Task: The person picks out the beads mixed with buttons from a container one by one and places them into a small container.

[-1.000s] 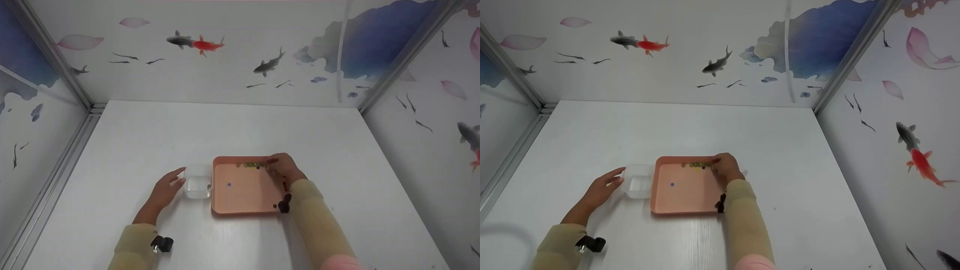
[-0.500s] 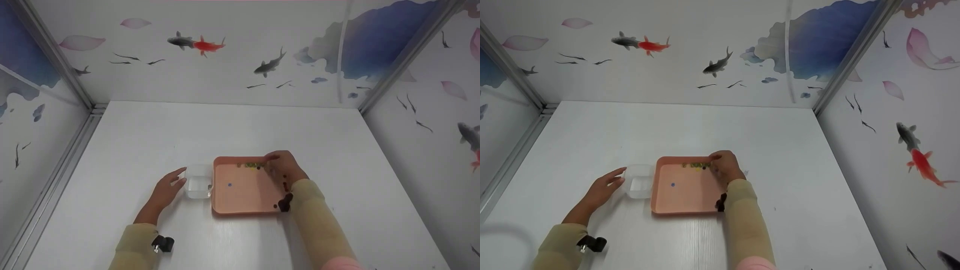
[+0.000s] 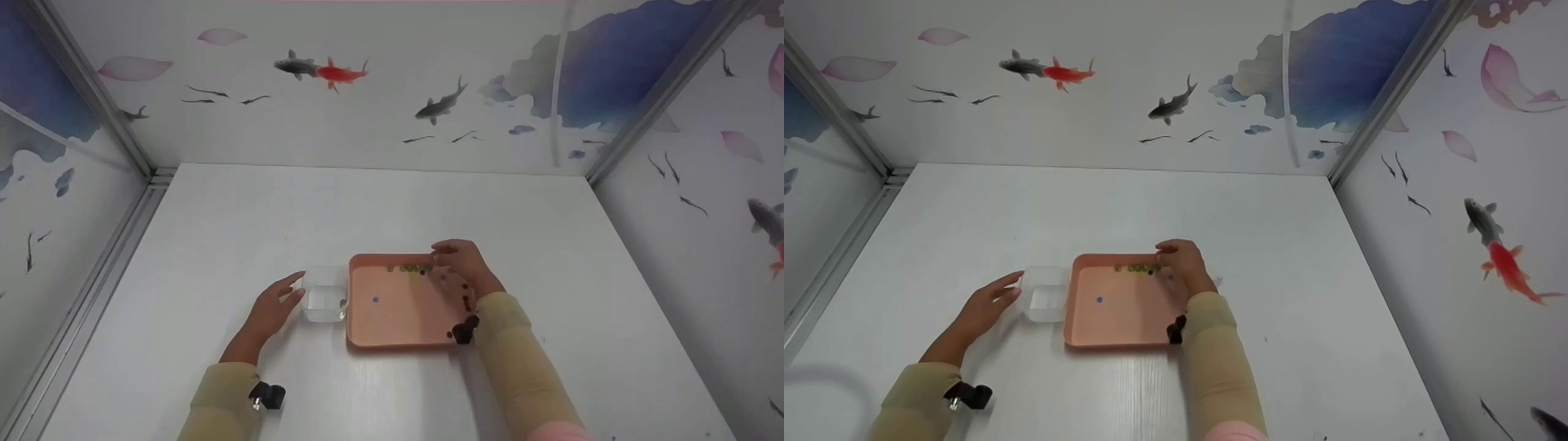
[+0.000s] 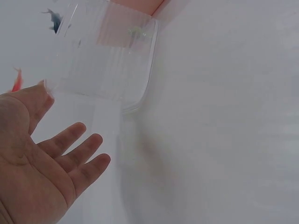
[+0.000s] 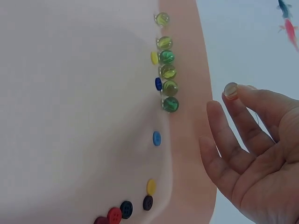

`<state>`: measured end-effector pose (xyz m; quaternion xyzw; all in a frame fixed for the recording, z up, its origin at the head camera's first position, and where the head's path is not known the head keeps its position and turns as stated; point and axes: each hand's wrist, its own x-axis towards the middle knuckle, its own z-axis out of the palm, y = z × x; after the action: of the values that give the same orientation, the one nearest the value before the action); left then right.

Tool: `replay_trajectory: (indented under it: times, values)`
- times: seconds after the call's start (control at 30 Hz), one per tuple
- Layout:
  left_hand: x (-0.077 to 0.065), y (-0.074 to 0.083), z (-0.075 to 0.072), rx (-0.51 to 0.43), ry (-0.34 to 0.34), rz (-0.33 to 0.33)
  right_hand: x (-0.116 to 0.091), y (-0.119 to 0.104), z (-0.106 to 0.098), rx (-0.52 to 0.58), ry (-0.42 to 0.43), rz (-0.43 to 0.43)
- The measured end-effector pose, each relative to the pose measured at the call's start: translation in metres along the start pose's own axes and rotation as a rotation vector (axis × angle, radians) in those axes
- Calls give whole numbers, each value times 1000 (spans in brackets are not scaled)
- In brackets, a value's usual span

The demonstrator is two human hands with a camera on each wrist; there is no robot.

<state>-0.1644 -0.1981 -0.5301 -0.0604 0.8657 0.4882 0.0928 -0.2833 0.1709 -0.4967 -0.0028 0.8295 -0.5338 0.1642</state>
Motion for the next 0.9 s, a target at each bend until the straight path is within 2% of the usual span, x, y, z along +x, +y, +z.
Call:
replay_trajectory:
  times: [0.2,0.53,0.9]
  values:
    - [1,-1,1,0,4,2,-4,-3,1,47,13,-36]
    - [0,-2,1,-23,1,0,-6,-9,10,125,44,29]
    - [-2,0,0,-27,-1,3,-11,-10,17,185,68,-6]
